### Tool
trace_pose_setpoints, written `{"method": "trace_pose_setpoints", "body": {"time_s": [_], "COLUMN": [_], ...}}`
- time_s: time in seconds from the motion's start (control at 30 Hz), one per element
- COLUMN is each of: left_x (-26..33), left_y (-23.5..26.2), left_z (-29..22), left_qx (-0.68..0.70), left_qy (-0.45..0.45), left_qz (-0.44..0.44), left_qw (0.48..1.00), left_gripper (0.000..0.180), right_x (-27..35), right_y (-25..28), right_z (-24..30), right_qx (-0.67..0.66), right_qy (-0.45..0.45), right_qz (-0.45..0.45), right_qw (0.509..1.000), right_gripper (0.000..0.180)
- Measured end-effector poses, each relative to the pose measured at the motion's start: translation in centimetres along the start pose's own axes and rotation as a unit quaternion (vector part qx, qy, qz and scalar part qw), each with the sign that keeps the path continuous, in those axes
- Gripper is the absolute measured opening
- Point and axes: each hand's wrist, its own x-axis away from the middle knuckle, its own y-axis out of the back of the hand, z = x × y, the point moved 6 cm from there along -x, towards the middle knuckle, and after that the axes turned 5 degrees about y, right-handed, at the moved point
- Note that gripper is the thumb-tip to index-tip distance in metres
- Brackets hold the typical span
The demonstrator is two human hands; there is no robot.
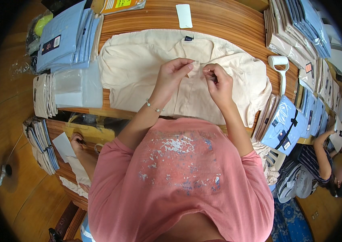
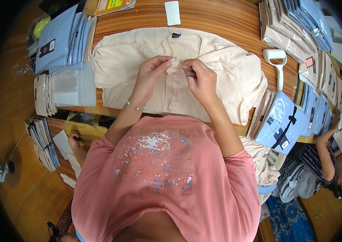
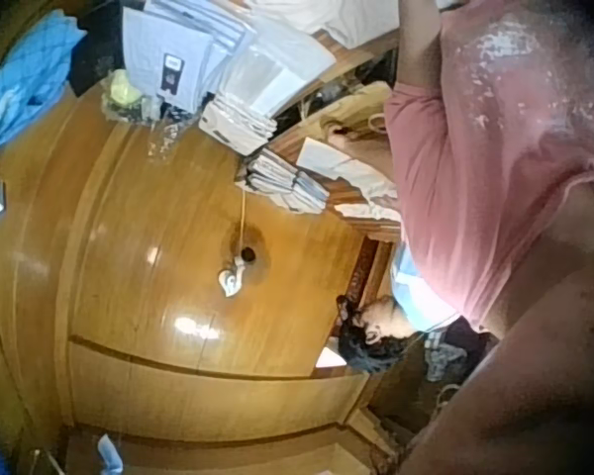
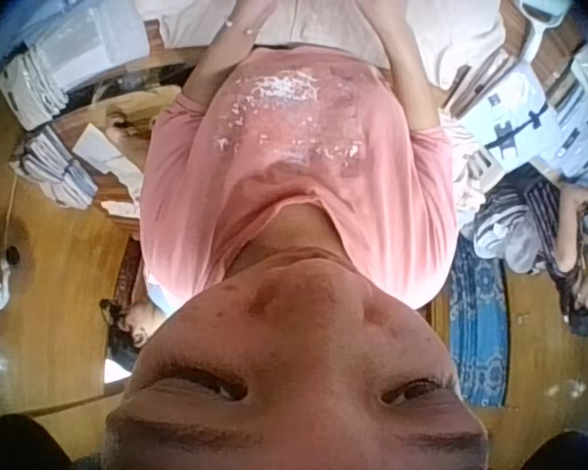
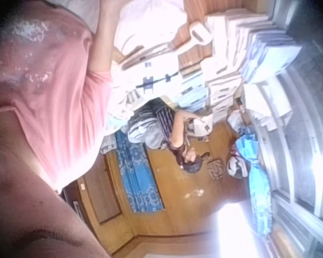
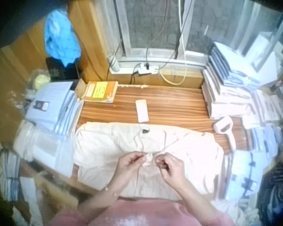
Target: The person picks up a garment from a pile, lays it flat on a table, attaches a tag using a tagging gun, and folds the garment around a board.
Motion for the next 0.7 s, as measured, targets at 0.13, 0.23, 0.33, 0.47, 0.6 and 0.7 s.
{"method": "trace_pose_setpoints", "body": {"time_s": [0.13,0.23,0.33,0.47,0.6,0.7], "left_x": [0.0,0.2,0.3,-0.1,0.6,4.0], "left_y": [-0.1,-0.2,-0.3,0.0,0.5,-1.2], "left_z": [-0.1,-0.3,-0.5,-0.7,-4.1,-10.2], "left_qx": [-0.028,-0.047,-0.059,-0.106,-0.281,-0.212], "left_qy": [-0.016,-0.034,-0.046,-0.051,-0.252,-0.369], "left_qz": [0.007,0.01,0.007,-0.002,-0.03,-0.044], "left_qw": [0.999,0.998,0.997,0.993,0.926,0.904], "left_gripper": [0.021,0.02,0.018,0.019,0.021,0.034], "right_x": [0.1,0.0,0.3,0.5,-0.6,-0.2], "right_y": [0.3,0.2,0.4,1.9,8.6,15.1], "right_z": [0.2,0.1,-0.6,-2.6,-11.4,-17.5], "right_qx": [-0.02,-0.051,-0.066,-0.075,0.066,0.177], "right_qy": [-0.04,-0.014,-0.031,-0.09,-0.064,-0.257], "right_qz": [-0.005,-0.006,-0.002,-0.06,-0.129,-0.087], "right_qw": [0.999,0.999,0.997,0.991,0.987,0.946], "right_gripper": [0.021,0.02,0.025,0.037,0.051,0.054]}}
